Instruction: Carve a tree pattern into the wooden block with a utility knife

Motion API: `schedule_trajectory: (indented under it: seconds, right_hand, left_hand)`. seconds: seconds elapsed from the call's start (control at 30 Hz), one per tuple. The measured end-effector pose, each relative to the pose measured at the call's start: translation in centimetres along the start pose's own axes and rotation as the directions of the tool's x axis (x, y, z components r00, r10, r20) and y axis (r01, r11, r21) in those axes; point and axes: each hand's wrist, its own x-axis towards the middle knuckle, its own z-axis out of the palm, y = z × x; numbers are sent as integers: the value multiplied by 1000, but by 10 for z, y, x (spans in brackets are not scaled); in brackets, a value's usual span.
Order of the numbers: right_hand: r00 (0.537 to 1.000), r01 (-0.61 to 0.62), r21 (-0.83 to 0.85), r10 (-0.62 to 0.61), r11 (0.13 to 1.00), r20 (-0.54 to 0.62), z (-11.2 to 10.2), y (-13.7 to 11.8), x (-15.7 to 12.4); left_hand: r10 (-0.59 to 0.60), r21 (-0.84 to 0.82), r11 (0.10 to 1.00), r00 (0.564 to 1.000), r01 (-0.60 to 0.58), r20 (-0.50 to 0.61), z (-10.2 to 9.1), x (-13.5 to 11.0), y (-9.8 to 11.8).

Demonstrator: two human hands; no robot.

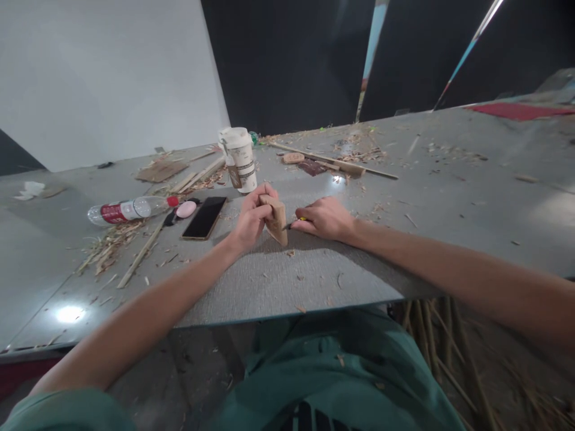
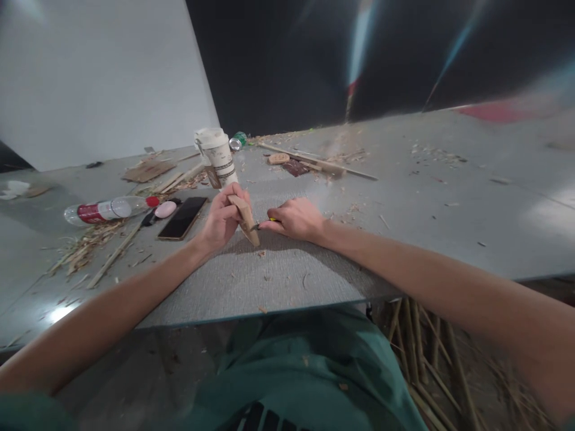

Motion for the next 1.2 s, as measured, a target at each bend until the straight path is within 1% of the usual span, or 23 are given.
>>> schedule_trajectory:
  seconds: [0.33,0.6,0.83,1.03,1.2]
  right_hand:
    - [1000,5,-12,-5,1000,-4,0,0,0]
    - [1000,4,-30,-5,1000,-16,3,0,1]
    - [1000,4,-64,-5,998,-10,3,-2,3]
    - [995,95,-98,-91,991,44,5,-4,1]
    - [995,97,-107,-96,990,11,6,-1,-3]
  left_hand:
    - [4,27,1000,1000,-5,5,-3,2,-1]
    - [34,-15,999,998,-34,54,-6,5,-4]
    - [25,-4,1000,997,-25,73,-8,8,-7]
    - [27,11,1000,998,-28,57,-7,10,-5]
    - [17,36,999,998,-19,53,-6,9,-5]
